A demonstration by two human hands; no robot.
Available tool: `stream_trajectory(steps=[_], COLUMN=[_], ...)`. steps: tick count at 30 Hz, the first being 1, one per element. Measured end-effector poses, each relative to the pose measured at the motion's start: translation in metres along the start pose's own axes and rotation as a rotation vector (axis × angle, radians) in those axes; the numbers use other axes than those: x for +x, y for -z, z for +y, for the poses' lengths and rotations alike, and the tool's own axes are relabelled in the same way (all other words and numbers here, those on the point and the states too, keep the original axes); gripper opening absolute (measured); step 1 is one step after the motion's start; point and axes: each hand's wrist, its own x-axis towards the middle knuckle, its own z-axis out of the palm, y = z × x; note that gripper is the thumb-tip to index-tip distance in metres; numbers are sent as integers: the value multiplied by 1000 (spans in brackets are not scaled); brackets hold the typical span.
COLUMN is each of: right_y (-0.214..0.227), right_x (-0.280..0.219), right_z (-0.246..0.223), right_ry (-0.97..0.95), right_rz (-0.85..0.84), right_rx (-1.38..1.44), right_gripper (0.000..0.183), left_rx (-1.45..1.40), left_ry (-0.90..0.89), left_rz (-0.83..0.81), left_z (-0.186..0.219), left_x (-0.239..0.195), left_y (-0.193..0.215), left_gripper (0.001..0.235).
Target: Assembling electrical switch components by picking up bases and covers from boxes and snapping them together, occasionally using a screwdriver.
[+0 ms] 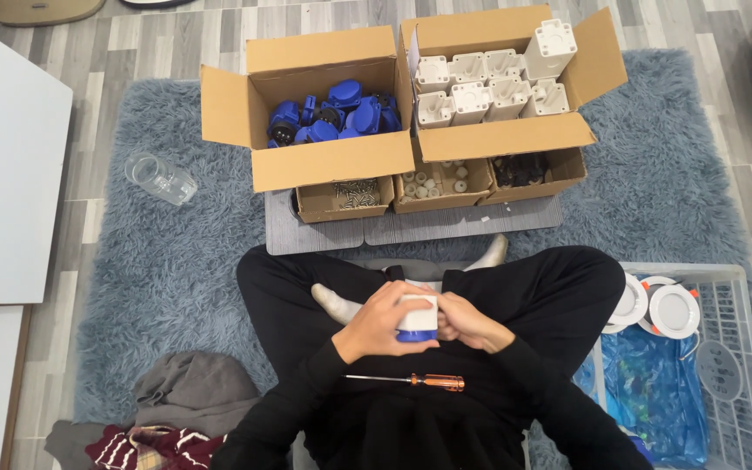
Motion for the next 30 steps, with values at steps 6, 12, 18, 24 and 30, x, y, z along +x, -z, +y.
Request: stream_trajectory(steps=[6,12,18,24,30], right_y=[16,-2,-16,-21,-29], right_x=[-65,-145,-148,-138,-140], right_z=[-26,-53,-26,-21,-74], right_ry=[372,40,201,314,518], right_rz=[-206,-1201,-1189,-1183,-648], right_rx=[-581,-800,-818,-661,-695], right_gripper=[22,33,35,11,12], left_rx=[-449,-537,-598,-702,-1064], left_ry=[431,676,705,721,862], left_rz=[193,224,244,226,310], left_z=[-35,-37,-40,-38,-39], left_x=[-31,-25,-24,-25,-36], left_y=[-15,2,0,-7,-24], left_gripper=[72,51,46,45,44])
